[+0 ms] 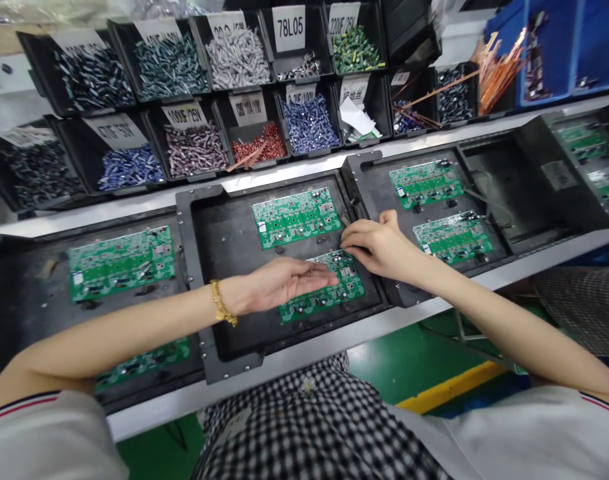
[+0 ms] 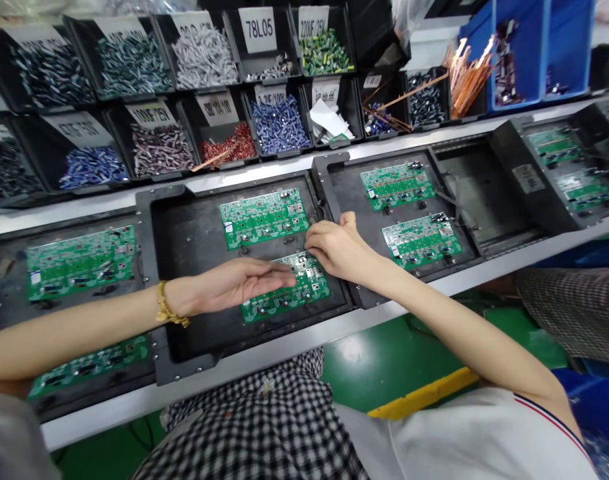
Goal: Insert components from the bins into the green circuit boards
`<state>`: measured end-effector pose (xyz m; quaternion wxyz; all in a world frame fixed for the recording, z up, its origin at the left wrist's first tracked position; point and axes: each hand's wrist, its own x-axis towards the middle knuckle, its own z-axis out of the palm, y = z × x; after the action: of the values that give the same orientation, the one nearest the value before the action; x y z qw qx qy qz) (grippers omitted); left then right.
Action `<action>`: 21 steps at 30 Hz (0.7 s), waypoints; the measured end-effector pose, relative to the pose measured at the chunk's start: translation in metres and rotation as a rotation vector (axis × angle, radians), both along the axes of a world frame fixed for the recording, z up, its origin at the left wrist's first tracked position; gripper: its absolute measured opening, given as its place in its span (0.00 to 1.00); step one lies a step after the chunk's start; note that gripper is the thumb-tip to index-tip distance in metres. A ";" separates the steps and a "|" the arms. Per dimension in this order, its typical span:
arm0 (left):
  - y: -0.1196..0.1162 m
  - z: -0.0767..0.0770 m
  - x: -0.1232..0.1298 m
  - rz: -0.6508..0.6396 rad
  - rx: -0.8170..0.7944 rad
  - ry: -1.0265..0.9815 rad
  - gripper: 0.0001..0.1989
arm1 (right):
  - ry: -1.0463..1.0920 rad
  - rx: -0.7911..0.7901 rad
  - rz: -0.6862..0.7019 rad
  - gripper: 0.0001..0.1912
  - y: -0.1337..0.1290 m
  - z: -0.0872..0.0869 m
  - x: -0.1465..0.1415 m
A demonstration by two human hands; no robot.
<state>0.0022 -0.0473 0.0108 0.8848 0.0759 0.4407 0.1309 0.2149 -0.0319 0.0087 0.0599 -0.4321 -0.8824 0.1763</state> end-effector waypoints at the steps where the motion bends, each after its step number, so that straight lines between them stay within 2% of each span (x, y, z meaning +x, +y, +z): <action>1: -0.003 -0.002 -0.002 -0.019 0.008 0.011 0.15 | 0.006 -0.023 0.018 0.11 0.002 -0.005 0.002; 4: -0.008 -0.005 -0.003 -0.064 0.110 0.058 0.10 | 0.024 -0.036 0.025 0.12 0.006 -0.017 0.004; 8: -0.001 -0.008 0.002 -0.042 0.257 0.148 0.04 | 0.018 -0.013 0.031 0.11 0.006 -0.019 0.003; 13: 0.010 -0.011 0.009 -0.022 0.337 0.146 0.05 | -0.029 0.024 0.040 0.12 0.005 -0.018 0.001; 21: 0.012 -0.012 0.009 0.029 0.274 0.130 0.06 | -0.192 0.164 0.115 0.12 0.000 -0.019 -0.001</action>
<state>0.0107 -0.0351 -0.0008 0.8339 0.1978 0.4759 0.1975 0.2137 -0.0322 -0.0108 -0.0001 -0.3895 -0.9188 0.0645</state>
